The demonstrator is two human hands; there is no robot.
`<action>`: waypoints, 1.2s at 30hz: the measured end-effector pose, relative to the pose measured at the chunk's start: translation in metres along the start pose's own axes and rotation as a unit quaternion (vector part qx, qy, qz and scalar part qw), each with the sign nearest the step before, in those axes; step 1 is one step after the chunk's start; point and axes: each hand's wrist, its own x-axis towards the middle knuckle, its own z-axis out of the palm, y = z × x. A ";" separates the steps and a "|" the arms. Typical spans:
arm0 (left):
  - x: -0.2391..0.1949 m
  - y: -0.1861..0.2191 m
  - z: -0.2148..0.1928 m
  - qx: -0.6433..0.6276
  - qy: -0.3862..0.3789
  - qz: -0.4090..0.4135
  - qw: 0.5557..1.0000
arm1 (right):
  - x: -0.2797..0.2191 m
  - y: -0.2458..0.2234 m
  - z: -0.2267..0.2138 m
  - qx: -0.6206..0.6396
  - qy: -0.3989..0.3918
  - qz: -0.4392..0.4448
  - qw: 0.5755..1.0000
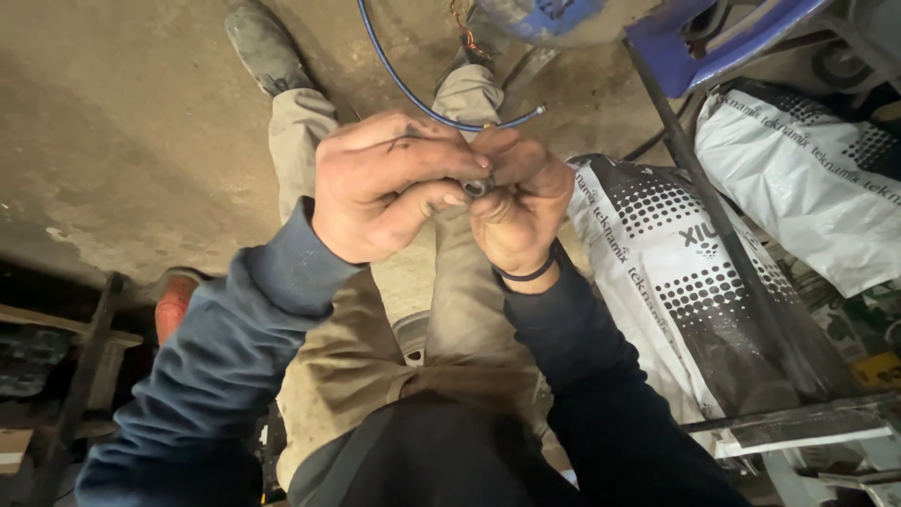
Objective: Inspecting and connecting a gas hose to a cylinder in a workshop.
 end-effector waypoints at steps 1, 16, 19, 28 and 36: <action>0.000 0.001 -0.001 -0.010 0.001 -0.010 1.000 | 0.000 0.000 0.001 -0.008 0.001 -0.008 1.000; -0.004 -0.156 0.052 -0.295 0.125 -0.253 0.913 | -0.002 0.073 -0.101 -0.222 0.143 0.122 0.957; 0.018 -0.146 0.054 -0.363 0.123 -0.296 0.875 | 0.005 0.084 -0.105 -0.201 0.132 0.075 0.968; 0.030 -0.146 0.039 -0.386 0.043 -0.290 0.875 | 0.038 0.083 -0.109 0.028 0.005 0.176 0.984; 0.028 -0.153 0.043 -0.366 0.049 -0.293 0.882 | 0.041 0.072 -0.099 0.098 0.030 0.235 0.966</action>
